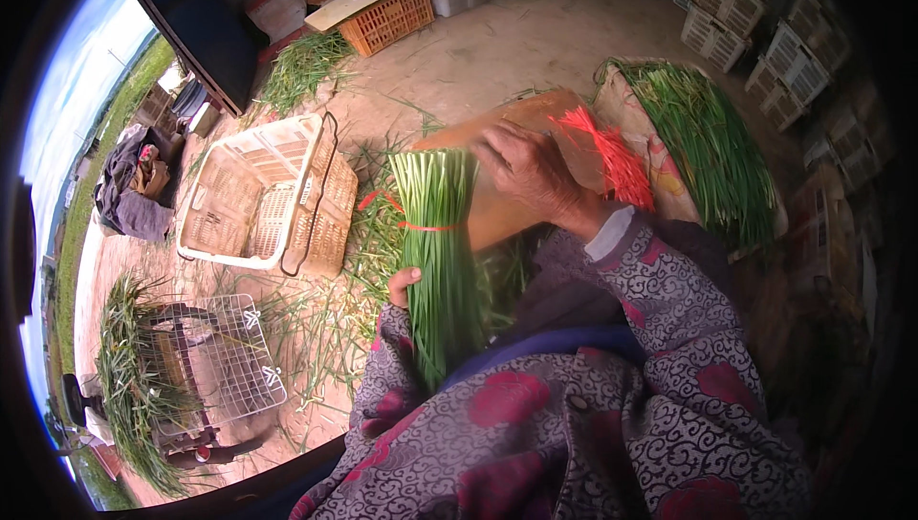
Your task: The person gathers a bunch of long green vegetables, aligns the root ends, ties them together with a red plastic string, and then trims the ends using a knife on a wooden board.
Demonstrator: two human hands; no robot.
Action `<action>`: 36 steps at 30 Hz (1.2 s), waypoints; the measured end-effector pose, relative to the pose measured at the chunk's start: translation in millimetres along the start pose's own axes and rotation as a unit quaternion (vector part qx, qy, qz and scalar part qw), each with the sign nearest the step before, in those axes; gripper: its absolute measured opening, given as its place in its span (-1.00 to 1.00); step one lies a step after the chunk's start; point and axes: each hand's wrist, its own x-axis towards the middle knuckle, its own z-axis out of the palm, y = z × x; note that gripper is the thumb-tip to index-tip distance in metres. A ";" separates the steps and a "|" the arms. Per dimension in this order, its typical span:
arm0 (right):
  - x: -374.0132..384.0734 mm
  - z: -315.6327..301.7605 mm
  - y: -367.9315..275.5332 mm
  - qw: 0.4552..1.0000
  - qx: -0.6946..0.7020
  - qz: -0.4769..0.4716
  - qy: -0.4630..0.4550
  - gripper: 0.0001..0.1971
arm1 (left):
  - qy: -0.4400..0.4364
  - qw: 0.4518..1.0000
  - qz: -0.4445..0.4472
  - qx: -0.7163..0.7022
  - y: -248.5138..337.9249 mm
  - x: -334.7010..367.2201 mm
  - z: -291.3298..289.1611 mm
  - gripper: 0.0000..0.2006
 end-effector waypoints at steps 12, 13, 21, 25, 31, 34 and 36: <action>-22.9 4.8 87.5 0.899 0.238 0.367 0.027 -0.83 | 0.061 0.920 0.125 0.367 22.8 7.0 43.7 -0.40; -30.2 0.4 100.3 0.801 0.404 0.439 0.048 -0.82 | 0.070 0.891 0.165 0.417 27.0 8.7 68.6 -0.38; -93.4 71.9 46.0 0.565 0.728 0.386 0.043 -0.45 | 0.190 0.489 0.313 0.791 -15.3 31.9 138.6 0.14; -143.7 56.7 49.7 0.602 0.697 0.390 -0.005 -0.38 | 0.055 0.514 0.329 0.790 -10.9 14.6 130.4 0.13; -155.9 48.1 24.1 0.498 0.731 0.453 -0.107 -0.38 | -0.104 0.884 0.101 0.444 1.9 38.7 41.3 0.36; -162.7 52.3 30.6 0.421 0.775 0.461 -0.098 -0.38 | -0.072 0.966 -0.067 0.241 -27.2 27.0 19.6 0.13; -156.8 62.6 50.0 0.357 0.808 0.462 -0.073 -0.39 | -0.059 0.986 -0.062 0.144 -47.1 27.0 16.1 -0.02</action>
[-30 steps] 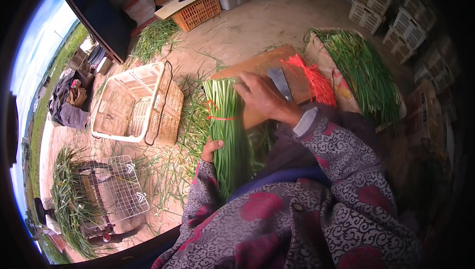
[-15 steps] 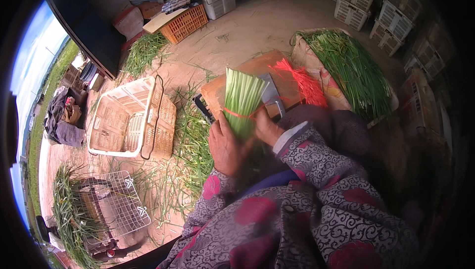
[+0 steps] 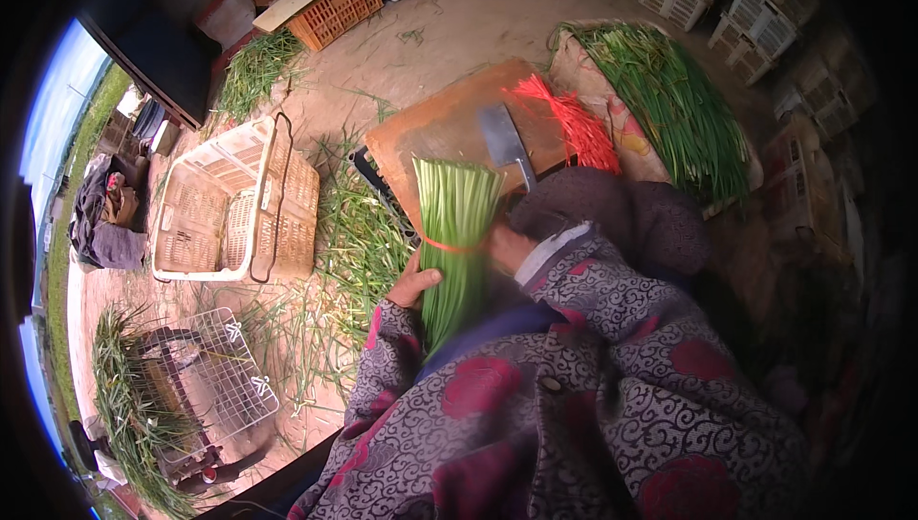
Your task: The person gathers a bunch of long green vegetables, aligns the root ends, ties them together with a red plastic string, and then trims the ends using a knife on a wooden board.
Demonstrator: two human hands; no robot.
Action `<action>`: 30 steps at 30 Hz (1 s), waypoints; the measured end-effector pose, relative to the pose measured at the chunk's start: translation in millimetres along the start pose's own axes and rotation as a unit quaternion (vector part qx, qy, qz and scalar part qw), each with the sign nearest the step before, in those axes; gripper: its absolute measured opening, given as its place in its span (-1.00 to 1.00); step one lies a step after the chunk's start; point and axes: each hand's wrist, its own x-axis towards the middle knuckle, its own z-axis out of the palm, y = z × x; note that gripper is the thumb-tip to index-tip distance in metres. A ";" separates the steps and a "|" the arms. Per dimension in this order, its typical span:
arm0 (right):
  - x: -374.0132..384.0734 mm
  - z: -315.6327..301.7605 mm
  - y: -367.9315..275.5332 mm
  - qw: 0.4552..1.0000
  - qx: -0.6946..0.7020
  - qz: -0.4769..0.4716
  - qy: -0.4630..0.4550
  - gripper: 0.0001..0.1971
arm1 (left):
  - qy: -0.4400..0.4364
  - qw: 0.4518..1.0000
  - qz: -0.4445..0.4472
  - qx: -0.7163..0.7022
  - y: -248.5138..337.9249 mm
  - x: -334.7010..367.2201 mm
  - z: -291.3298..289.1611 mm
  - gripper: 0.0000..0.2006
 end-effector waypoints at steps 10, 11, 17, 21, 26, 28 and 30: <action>-2.5 142.2 -55.7 0.369 -0.850 -0.376 0.002 -0.54 | 0.112 0.982 -0.026 0.151 -9.4 -0.9 15.7 -0.27; -3.1 146.2 -38.0 0.224 -0.893 -0.377 -0.102 -0.56 | 0.105 0.976 0.016 0.188 -11.3 -1.4 13.0 -0.28; -1.6 107.0 -92.8 0.110 -0.960 -0.232 -0.114 -0.56 | 0.155 0.954 0.030 0.254 -14.3 -10.4 36.9 -0.25; -0.3 132.5 -179.6 0.140 -0.979 0.069 0.131 -0.65 | 0.169 0.911 0.043 0.374 -13.7 -9.6 40.4 -0.20; 4.9 156.3 -132.1 0.348 -0.932 -0.025 -0.098 -0.74 | 0.184 0.883 0.050 0.428 -4.9 -14.5 51.4 -0.20; 6.8 142.4 -128.7 0.294 -0.941 -0.025 -0.165 -0.75 | 0.183 0.881 0.044 0.434 -4.4 -14.9 54.1 -0.20; 8.0 142.4 -125.7 0.286 -0.941 0.011 -0.182 -0.76 | 0.187 0.866 0.039 0.463 -0.3 -15.9 58.2 -0.19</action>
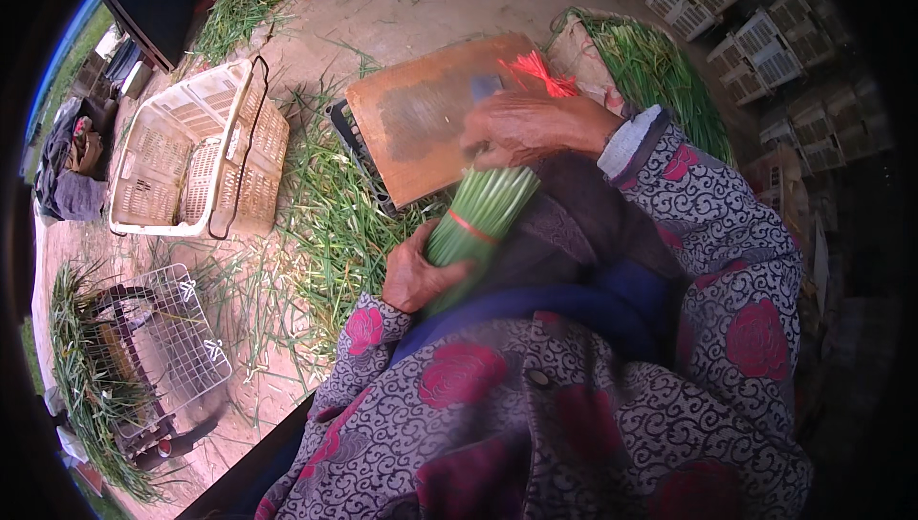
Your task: The person gathers a bunch of long green vegetables, aligns the root ends, ties them together with a red plastic string, and then trims the ends using a knife on a wooden board.
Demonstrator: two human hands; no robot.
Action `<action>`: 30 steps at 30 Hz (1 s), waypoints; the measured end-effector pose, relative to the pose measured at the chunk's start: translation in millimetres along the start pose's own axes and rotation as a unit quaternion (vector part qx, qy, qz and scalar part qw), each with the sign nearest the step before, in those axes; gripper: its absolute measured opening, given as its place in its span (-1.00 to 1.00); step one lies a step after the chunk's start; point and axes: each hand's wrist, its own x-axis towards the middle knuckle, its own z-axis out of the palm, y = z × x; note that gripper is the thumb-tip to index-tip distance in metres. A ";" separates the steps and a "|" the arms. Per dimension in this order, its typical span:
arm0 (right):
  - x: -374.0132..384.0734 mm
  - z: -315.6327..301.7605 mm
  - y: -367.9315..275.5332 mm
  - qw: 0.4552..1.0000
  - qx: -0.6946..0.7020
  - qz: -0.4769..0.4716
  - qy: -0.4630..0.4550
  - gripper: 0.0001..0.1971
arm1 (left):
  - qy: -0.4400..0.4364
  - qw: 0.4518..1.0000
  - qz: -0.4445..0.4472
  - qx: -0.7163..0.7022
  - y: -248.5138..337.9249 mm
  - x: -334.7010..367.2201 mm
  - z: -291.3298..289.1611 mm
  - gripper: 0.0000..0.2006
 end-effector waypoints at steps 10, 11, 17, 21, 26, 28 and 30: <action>19.7 9.9 -24.3 0.988 -0.092 0.100 -0.071 -0.87 | 0.028 0.994 0.002 0.103 7.4 -0.2 3.5 -0.18; 20.0 11.4 -23.3 0.986 -0.095 0.110 -0.081 -0.88 | 0.027 0.994 0.002 0.108 6.4 0.0 4.3 -0.18; -14.3 19.2 44.2 0.983 -0.113 0.129 0.064 -0.85 | 0.034 0.994 0.009 0.100 6.8 0.1 10.4 -0.19; -25.1 12.8 60.9 0.972 -0.108 0.072 0.195 -0.85 | 0.039 0.994 0.016 0.096 4.5 -0.6 6.9 -0.20; -0.7 -1.8 -16.4 0.999 0.039 0.014 0.018 -0.81 | 0.023 0.995 0.007 0.102 10.2 -0.5 2.9 -0.21; 3.4 10.2 -7.1 0.999 0.029 -0.023 0.012 -0.84 | 0.027 0.994 0.008 0.107 8.8 -2.2 2.5 -0.21; 3.5 11.8 -5.5 0.999 0.026 -0.037 -0.002 -0.86 | 0.026 0.994 0.014 0.107 9.3 -1.1 5.2 -0.21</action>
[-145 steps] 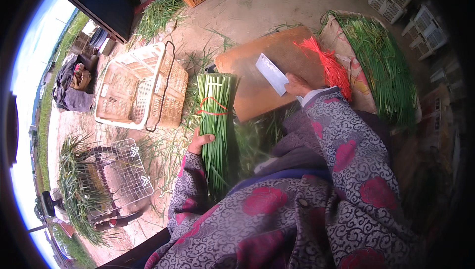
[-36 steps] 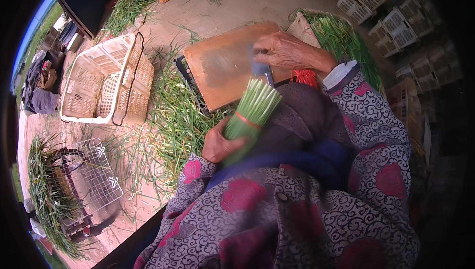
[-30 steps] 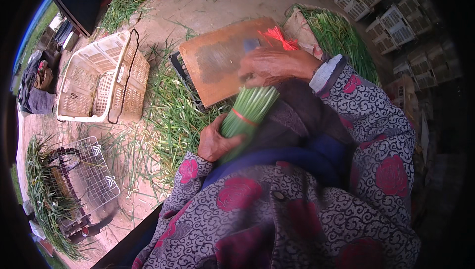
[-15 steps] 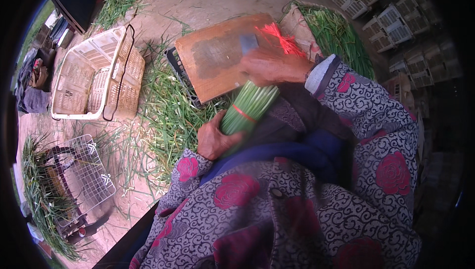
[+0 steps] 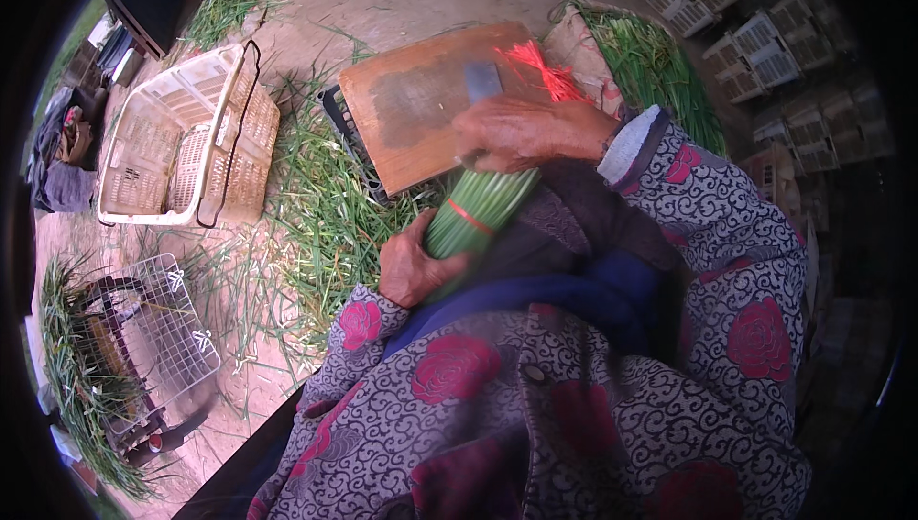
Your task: The person gathers a bunch of long green vegetables, aligns the root ends, ties them together with a red plastic string, and then trims the ends using a knife on a wooden board.
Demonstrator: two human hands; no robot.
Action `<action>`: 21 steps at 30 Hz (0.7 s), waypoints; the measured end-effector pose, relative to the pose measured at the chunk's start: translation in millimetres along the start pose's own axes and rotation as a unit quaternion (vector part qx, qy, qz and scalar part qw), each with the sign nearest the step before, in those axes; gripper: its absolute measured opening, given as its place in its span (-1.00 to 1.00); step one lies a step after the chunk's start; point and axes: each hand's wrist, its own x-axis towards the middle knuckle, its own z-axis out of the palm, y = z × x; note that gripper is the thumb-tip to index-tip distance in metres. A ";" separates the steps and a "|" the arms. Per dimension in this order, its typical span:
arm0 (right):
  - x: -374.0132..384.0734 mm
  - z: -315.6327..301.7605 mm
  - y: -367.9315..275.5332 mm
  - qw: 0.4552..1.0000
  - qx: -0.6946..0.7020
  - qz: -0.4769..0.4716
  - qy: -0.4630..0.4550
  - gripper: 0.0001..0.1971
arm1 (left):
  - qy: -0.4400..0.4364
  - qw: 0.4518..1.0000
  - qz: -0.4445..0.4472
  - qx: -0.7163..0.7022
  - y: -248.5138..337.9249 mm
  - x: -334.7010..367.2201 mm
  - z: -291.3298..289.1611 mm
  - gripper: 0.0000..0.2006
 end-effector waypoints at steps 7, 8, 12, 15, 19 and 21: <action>1.2 9.2 -2.6 0.994 0.048 0.093 0.010 -0.80 | 0.004 1.000 0.007 0.002 3.6 0.4 -1.4 -0.22; 1.9 8.4 -2.1 0.990 0.059 0.125 -0.004 -0.79 | 0.003 1.000 0.003 0.004 3.4 0.3 -2.2 -0.22; -8.4 -3.4 19.6 0.957 0.091 0.265 0.075 -0.84 | -0.005 1.000 -0.011 0.008 2.7 0.8 -3.1 -0.22; -16.6 -16.0 29.7 0.876 0.297 0.331 0.186 -0.86 | -0.010 1.000 -0.009 0.005 3.2 2.4 -1.4 -0.21; -10.7 -17.8 10.7 0.966 0.162 0.166 0.110 -0.89 | -0.009 1.000 -0.014 0.010 -1.2 3.0 -0.9 -0.19; -8.1 -13.7 7.6 0.983 0.115 0.135 0.045 -0.87 | -0.007 1.000 -0.014 0.009 -0.9 3.2 -1.1 -0.19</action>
